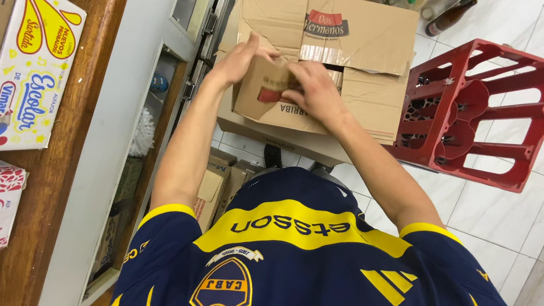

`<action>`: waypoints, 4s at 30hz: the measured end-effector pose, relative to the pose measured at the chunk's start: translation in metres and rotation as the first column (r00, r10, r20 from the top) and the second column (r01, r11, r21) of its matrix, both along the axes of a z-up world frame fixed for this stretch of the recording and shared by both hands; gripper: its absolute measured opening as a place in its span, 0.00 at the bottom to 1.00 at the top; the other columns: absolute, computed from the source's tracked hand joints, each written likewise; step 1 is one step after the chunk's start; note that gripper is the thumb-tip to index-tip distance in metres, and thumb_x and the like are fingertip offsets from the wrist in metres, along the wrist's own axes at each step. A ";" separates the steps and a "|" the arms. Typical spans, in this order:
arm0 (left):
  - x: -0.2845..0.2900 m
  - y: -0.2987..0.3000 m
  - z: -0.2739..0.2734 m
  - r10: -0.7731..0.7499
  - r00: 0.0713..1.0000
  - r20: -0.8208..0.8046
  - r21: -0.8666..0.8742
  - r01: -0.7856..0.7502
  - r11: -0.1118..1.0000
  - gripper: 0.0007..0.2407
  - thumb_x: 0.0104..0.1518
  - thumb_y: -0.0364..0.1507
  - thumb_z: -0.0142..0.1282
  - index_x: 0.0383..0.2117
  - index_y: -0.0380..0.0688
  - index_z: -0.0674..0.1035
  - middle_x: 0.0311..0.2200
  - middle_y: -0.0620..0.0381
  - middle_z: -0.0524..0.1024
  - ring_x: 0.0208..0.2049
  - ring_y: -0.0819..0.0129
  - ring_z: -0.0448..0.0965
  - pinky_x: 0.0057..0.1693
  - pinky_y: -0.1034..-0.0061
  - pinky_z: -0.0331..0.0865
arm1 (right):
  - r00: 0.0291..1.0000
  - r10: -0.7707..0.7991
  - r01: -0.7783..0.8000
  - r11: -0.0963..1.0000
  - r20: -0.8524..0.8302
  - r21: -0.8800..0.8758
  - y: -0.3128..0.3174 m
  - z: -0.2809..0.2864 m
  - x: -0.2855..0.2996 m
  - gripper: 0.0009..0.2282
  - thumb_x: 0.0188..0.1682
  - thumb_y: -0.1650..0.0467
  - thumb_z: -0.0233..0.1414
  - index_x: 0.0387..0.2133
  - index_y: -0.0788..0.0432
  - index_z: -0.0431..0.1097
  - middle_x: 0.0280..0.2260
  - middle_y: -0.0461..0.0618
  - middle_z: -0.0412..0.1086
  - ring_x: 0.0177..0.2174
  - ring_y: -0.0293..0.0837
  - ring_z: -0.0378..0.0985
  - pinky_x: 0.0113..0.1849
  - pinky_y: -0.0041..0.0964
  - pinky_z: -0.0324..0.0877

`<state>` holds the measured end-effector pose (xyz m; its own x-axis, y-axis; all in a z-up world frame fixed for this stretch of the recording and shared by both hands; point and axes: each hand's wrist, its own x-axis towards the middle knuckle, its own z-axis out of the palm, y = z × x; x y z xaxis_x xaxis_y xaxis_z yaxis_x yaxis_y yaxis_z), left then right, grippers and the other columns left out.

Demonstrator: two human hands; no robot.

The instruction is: The person moves and flattens various cardboard boxes in a backroom area, picking them up from the floor and a stack to organize them.

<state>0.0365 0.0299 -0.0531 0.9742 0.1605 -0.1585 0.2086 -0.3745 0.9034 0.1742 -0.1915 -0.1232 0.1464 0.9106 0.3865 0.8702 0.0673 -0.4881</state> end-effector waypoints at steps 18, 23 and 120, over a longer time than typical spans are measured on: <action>-0.025 -0.009 -0.098 0.628 0.742 0.235 0.087 -0.660 0.746 0.24 0.57 0.46 0.76 0.38 0.34 0.81 0.72 0.34 0.61 0.69 0.27 0.66 0.76 0.43 0.60 | 0.442 -0.887 0.815 0.460 -0.135 -0.351 -0.142 0.005 0.061 0.50 0.53 0.57 0.75 0.80 0.53 0.44 0.72 0.83 0.40 0.67 0.90 0.53 0.65 0.88 0.50; -0.020 -0.012 -0.116 0.750 0.625 0.218 0.018 -0.771 0.637 0.19 0.46 0.38 0.84 0.31 0.40 0.84 0.60 0.45 0.79 0.58 0.38 0.80 0.64 0.56 0.78 | 0.312 -0.946 0.734 0.297 -0.085 -0.611 -0.135 0.003 0.078 0.42 0.50 0.41 0.67 0.74 0.32 0.54 0.50 0.72 0.76 0.53 0.73 0.79 0.56 0.65 0.70; -0.582 -0.322 -0.117 0.849 -0.406 -0.338 -0.045 -0.894 -0.445 0.39 0.69 0.54 0.58 0.78 0.46 0.56 0.74 0.31 0.61 0.75 0.35 0.59 0.77 0.43 0.54 | 0.772 -0.009 -0.495 0.619 -0.635 -0.610 0.071 -0.061 -0.330 0.38 0.51 0.57 0.63 0.75 0.45 0.55 0.66 0.68 0.65 0.66 0.65 0.66 0.66 0.63 0.63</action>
<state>-0.5460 -0.2918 -0.1701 -0.5089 0.7111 -0.4851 0.0799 0.6001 0.7959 -0.1558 -0.1205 -0.1845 -0.1834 0.8658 -0.4656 0.4441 -0.3496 -0.8250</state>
